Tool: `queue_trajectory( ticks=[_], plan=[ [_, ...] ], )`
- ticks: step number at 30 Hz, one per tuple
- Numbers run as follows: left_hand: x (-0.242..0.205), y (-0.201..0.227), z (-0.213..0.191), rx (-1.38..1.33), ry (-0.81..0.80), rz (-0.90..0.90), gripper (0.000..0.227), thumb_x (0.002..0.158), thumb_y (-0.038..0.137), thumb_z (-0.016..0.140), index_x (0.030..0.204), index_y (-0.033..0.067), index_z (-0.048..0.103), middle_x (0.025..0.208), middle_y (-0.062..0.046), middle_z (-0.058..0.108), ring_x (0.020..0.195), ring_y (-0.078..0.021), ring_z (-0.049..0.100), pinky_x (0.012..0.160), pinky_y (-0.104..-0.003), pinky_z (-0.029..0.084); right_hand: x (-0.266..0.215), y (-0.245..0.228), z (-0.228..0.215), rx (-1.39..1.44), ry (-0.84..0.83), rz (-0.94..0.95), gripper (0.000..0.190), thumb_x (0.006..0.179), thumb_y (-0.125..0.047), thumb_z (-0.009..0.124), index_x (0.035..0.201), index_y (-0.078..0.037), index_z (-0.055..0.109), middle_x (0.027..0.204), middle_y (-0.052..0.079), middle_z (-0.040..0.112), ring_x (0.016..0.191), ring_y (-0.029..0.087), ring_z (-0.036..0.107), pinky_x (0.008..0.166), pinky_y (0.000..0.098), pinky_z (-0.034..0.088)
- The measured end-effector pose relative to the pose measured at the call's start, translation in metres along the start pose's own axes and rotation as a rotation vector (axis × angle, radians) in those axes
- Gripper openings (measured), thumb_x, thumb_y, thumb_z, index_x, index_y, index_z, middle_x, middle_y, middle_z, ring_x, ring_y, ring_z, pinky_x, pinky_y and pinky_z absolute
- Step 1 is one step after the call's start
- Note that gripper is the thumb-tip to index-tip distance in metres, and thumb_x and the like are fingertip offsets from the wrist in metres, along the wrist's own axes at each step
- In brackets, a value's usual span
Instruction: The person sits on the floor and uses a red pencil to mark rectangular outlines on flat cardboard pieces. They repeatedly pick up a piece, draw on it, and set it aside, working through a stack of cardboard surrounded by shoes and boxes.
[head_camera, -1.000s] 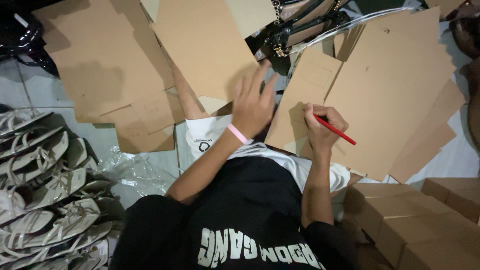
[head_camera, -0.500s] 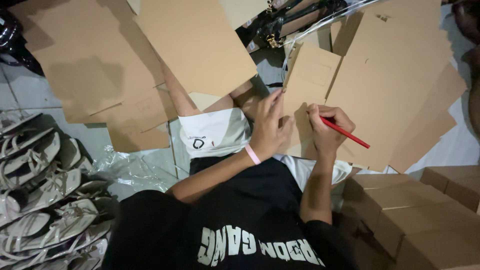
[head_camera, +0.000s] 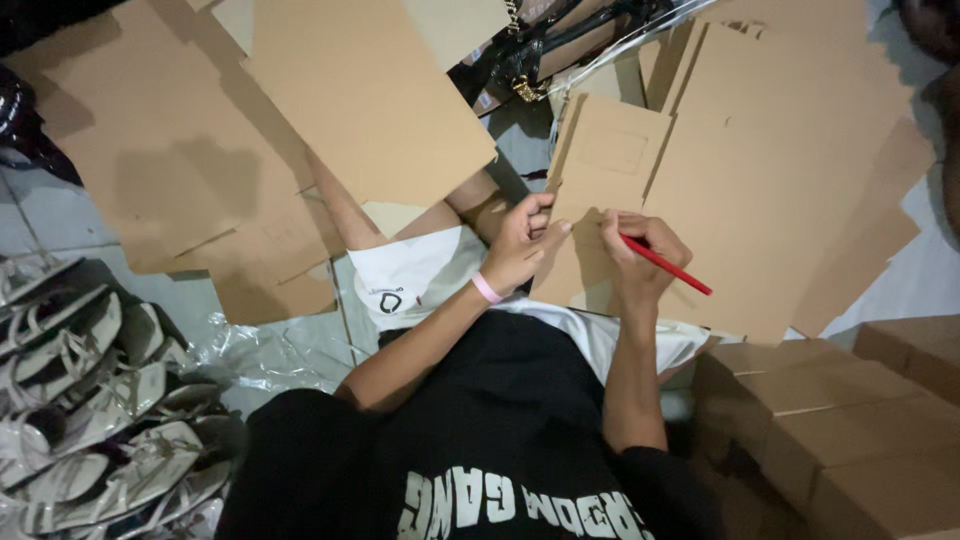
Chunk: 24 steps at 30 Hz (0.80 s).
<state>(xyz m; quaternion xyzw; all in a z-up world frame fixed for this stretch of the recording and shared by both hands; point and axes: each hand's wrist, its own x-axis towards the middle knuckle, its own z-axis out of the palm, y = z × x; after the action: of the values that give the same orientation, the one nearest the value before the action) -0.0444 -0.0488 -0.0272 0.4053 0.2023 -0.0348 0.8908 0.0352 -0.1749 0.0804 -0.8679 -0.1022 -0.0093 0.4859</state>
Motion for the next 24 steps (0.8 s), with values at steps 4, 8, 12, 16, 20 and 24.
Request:
queue_trajectory(
  ticks=[4,8,12,16,20,24],
  plan=[
    [-0.001,0.008,0.002,-0.023,0.009,-0.067,0.039,0.102,0.007,0.066,0.134,-0.0046,0.048,0.114,-0.013,0.074,0.098,-0.0094,0.069,0.083,-0.024,0.056,0.001,0.004,0.002,-0.014,0.030,-0.032,0.021,0.093,0.003,0.082,0.078,0.002,0.068,0.085,0.015,0.076,0.082,0.020,0.077,0.077,0.0288,0.060],
    [-0.002,0.019,0.004,-0.030,0.004,-0.092,0.039,0.102,0.008,0.066,0.134,-0.0043,0.048,0.111,-0.013,0.075,0.094,-0.0088,0.069,0.080,-0.023,0.057,0.001,0.003,0.004,-0.040,0.035,0.006,0.021,0.092,0.002,0.082,0.077,0.003,0.067,0.084,0.015,0.076,0.079,0.019,0.076,0.075,0.0285,0.059],
    [-0.001,0.023,0.004,-0.020,-0.008,-0.084,0.041,0.101,0.010,0.067,0.134,-0.0048,0.047,0.109,-0.013,0.076,0.094,-0.0085,0.069,0.079,-0.023,0.056,0.002,0.002,0.004,-0.028,0.025,0.043,0.022,0.093,0.003,0.082,0.077,0.003,0.067,0.084,0.014,0.076,0.078,0.018,0.075,0.075,0.0276,0.059],
    [-0.002,0.022,0.002,0.015,-0.009,-0.088,0.042,0.101,0.012,0.067,0.134,-0.0054,0.047,0.106,-0.012,0.076,0.092,-0.0078,0.069,0.077,-0.022,0.056,0.001,0.003,0.003,-0.008,0.012,0.044,0.024,0.093,0.004,0.080,0.075,0.003,0.064,0.085,0.015,0.077,0.082,0.017,0.077,0.076,0.0268,0.060],
    [-0.002,0.023,0.002,0.020,-0.017,-0.081,0.041,0.103,0.012,0.067,0.134,-0.0059,0.047,0.107,-0.011,0.076,0.092,-0.0067,0.068,0.078,-0.022,0.055,0.003,0.003,0.003,0.117,0.014,0.135,0.023,0.094,0.003,0.079,0.077,0.003,0.065,0.087,0.014,0.077,0.080,0.016,0.074,0.078,0.0262,0.059],
    [-0.002,0.024,0.003,0.046,-0.004,-0.106,0.041,0.102,0.012,0.067,0.133,-0.0052,0.047,0.104,-0.011,0.076,0.088,-0.0068,0.068,0.074,-0.022,0.054,0.003,0.004,0.004,0.064,0.041,0.128,0.024,0.094,0.003,0.079,0.075,0.003,0.065,0.085,0.014,0.076,0.082,0.017,0.074,0.078,0.0272,0.060]
  ],
)
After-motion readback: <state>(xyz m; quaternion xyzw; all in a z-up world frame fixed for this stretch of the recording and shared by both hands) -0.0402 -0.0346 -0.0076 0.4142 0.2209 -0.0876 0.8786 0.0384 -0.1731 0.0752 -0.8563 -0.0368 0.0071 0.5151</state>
